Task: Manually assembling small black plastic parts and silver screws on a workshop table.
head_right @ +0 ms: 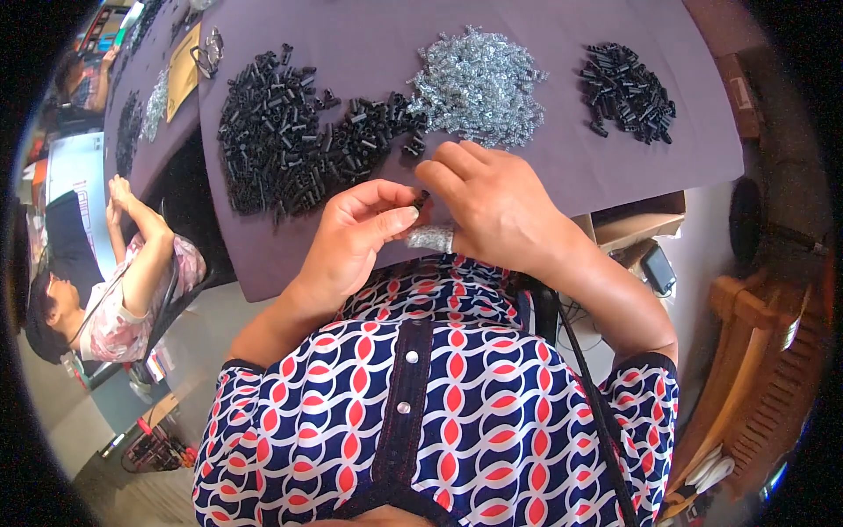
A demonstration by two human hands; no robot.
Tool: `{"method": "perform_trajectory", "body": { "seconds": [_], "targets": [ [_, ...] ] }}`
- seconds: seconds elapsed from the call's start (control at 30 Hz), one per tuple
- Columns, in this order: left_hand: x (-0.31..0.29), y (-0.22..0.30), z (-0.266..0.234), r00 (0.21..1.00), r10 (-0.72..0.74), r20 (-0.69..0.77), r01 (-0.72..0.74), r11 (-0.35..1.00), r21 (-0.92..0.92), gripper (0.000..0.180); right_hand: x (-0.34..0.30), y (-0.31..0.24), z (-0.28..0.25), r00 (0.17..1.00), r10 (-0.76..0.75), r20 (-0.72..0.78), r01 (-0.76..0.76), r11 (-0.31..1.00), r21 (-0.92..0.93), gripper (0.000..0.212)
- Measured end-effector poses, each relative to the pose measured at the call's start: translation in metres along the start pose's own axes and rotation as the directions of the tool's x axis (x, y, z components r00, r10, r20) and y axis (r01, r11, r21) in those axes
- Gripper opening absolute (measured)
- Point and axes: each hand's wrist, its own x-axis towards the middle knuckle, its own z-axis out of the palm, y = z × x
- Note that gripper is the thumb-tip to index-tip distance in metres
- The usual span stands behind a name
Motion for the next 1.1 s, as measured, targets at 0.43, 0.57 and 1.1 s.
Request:
{"method": "perform_trajectory", "body": {
  "seconds": [0.43, 0.57, 1.1],
  "targets": [
    [0.004, 0.001, -0.004, 0.938, -0.297, 0.179, 0.337, 0.904, -0.265, 0.019, -0.007, 0.005, 0.017, 0.999, -0.024, -0.037, 0.024, 1.000, 0.016, 0.027],
    [0.003, -0.007, -0.005, 0.946, -0.265, 0.184, 0.313, 0.893, -0.322, 0.018, -0.003, 0.002, 0.018, 0.997, -0.073, -0.035, 0.076, 0.995, 0.066, 0.029],
    [0.010, 0.023, 0.004, 0.715, 0.637, 0.289, -0.502, 0.179, 0.846, 0.026, -0.020, 0.037, -0.012, 0.966, 0.119, -0.229, -0.196, 0.914, -0.355, 0.051]
  ]
}}
